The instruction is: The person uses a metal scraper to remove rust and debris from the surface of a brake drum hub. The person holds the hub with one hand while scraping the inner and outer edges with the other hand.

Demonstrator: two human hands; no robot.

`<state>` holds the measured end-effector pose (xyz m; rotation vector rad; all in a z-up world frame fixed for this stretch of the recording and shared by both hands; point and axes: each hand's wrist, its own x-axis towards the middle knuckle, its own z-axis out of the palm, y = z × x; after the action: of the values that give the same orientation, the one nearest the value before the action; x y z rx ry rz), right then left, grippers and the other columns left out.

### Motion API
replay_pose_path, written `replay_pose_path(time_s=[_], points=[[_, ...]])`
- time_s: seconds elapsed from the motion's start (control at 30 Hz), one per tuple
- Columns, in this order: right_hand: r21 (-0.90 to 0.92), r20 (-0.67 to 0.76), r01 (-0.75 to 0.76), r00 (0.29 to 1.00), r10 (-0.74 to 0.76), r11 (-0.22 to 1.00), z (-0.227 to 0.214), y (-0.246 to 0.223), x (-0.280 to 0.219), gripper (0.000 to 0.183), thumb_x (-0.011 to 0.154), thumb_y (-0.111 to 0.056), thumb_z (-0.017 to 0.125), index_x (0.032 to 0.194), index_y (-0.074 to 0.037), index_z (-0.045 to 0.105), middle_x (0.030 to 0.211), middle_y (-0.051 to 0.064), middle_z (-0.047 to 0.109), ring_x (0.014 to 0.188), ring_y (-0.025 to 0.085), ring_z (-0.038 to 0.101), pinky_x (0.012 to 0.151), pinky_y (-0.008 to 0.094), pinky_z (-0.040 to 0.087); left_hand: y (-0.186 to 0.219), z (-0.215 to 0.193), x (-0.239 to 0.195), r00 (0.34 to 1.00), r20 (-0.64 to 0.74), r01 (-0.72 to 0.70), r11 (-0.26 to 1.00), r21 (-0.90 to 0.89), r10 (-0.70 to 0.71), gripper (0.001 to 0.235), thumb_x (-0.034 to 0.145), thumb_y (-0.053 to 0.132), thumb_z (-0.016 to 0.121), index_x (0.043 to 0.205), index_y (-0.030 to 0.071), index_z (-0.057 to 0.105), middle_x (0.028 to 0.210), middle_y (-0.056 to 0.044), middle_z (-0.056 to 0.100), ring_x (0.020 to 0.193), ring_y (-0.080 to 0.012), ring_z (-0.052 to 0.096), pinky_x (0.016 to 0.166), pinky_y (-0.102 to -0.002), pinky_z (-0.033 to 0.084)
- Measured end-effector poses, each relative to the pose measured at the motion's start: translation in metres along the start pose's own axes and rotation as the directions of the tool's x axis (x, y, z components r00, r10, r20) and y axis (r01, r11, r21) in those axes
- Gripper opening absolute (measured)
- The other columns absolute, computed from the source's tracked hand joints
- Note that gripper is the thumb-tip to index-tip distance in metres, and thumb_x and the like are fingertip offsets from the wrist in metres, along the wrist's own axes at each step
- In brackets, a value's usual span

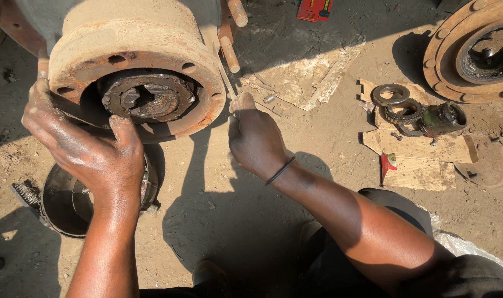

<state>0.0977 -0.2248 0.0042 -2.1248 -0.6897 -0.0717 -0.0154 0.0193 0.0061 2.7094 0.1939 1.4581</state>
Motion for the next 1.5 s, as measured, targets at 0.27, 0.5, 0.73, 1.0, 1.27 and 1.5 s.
replay_pose_path(time_s=[0.27,0.5,0.73,1.0,1.27,1.5], points=[[-0.124,0.078,0.011,0.997,-0.002,0.992,-0.013,-0.003,0.002,0.035,0.101,-0.012,0.051,0.07,-0.002,0.064,0.056,0.018,0.06,0.048,0.031,0.06,0.054,0.046,0.047,0.01,-0.001,0.002,0.989,0.052,0.14,0.989,-0.04,-0.138,0.073,0.104,0.016,0.057,0.162,0.006,0.014,0.146,-0.022,0.037,0.138,-0.0387,0.045,0.118,-0.057,0.042],[-0.023,0.037,-0.043,0.998,0.044,0.999,-0.006,-0.006,-0.002,0.023,0.097,-0.008,0.054,0.08,0.003,0.064,0.058,0.018,0.06,0.052,0.031,0.063,0.055,0.047,0.05,-0.011,0.013,-0.02,0.937,0.148,0.309,0.948,0.071,-0.317,0.098,0.111,0.023,0.074,0.161,-0.007,-0.004,0.157,-0.049,0.013,0.152,-0.0672,0.015,0.132,-0.073,0.017],[0.079,-0.07,0.129,0.99,-0.124,0.988,-0.011,-0.003,-0.002,0.013,0.094,-0.007,0.056,0.093,0.004,0.064,0.067,0.016,0.064,0.059,0.031,0.067,0.056,0.045,0.052,-0.016,0.015,-0.022,0.938,0.129,0.334,0.94,-0.073,-0.323,0.089,0.108,0.02,0.067,0.163,-0.004,0.001,0.157,-0.044,0.025,0.156,-0.0592,0.03,0.132,-0.069,0.022],[-0.111,0.113,-0.056,0.991,0.069,0.992,-0.017,-0.007,0.0,0.022,0.107,-0.013,0.053,0.093,-0.002,0.067,0.068,0.016,0.069,0.062,0.032,0.07,0.063,0.045,0.053,-0.017,0.018,-0.028,0.949,0.121,0.291,0.957,0.008,-0.29,0.095,0.111,0.018,0.072,0.16,-0.008,-0.005,0.158,-0.047,0.018,0.155,-0.0614,0.021,0.131,-0.067,0.015],[0.04,-0.022,0.208,0.978,-0.207,0.977,-0.057,-0.007,0.007,0.024,0.103,-0.017,0.064,0.123,-0.004,0.064,0.075,0.015,0.069,0.068,0.031,0.072,0.064,0.045,0.053,0.008,0.008,-0.015,0.938,0.123,0.333,0.941,-0.064,-0.324,0.094,0.104,0.019,0.074,0.16,-0.007,0.002,0.15,-0.04,0.028,0.146,-0.0549,0.035,0.125,-0.067,0.029],[-0.346,-0.073,0.465,0.853,-0.518,0.815,-0.079,-0.015,0.025,0.025,0.1,-0.011,0.071,0.124,-0.004,0.067,0.102,0.019,0.068,0.091,0.04,0.067,0.074,0.048,0.053,0.031,0.002,0.01,0.968,0.019,0.249,0.96,-0.129,-0.249,0.089,0.096,0.017,0.072,0.163,0.005,0.016,0.156,-0.026,0.032,0.149,-0.0426,0.037,0.124,-0.065,0.032]])
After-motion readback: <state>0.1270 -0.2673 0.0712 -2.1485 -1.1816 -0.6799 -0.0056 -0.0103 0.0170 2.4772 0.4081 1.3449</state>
